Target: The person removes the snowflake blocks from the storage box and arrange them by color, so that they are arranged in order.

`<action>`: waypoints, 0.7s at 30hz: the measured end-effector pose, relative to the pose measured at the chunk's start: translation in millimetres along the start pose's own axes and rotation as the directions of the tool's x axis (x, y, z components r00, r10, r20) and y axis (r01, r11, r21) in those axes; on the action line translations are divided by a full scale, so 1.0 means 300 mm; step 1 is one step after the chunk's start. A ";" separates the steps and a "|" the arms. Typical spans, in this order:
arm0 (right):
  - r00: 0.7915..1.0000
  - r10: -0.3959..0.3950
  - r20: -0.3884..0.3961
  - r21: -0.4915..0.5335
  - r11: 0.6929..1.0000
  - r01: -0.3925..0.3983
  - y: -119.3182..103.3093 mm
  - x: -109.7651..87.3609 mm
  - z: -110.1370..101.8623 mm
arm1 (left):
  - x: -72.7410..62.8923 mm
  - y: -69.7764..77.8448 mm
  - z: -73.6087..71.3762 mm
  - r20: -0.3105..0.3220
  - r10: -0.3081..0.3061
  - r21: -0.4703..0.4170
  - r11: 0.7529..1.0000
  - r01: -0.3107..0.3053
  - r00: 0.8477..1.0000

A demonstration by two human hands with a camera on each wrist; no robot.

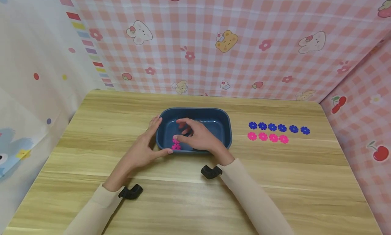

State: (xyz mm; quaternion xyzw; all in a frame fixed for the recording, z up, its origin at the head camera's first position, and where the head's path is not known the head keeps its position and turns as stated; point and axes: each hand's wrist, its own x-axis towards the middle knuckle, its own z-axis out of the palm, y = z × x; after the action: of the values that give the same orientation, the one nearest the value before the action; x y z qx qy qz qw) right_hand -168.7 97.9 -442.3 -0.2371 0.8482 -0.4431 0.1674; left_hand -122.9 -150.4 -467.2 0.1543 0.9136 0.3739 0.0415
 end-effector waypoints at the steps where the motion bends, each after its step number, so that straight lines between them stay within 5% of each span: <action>1: 1.000 0.011 0.009 -0.010 1.000 -0.010 0.003 0.008 0.005 | 0.000 0.001 0.001 0.000 0.001 -0.001 1.000 -0.001 1.000; 11: 0.995 0.074 0.063 -0.149 0.987 -0.063 -0.003 0.060 0.030 | -0.004 0.000 -0.001 -0.015 -0.006 -0.001 1.000 0.006 1.000; 21: 0.999 0.018 0.033 -0.291 0.957 -0.008 0.002 0.063 0.037 | 0.001 0.005 0.001 -0.005 -0.017 -0.006 1.000 0.017 1.000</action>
State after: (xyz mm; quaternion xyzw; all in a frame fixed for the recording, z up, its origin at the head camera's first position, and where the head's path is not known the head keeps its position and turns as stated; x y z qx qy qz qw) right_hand -179.2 80.3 -450.3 -0.2615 0.9025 -0.3081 0.1487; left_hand -122.8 -149.1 -466.3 0.1455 0.9138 0.3767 0.0431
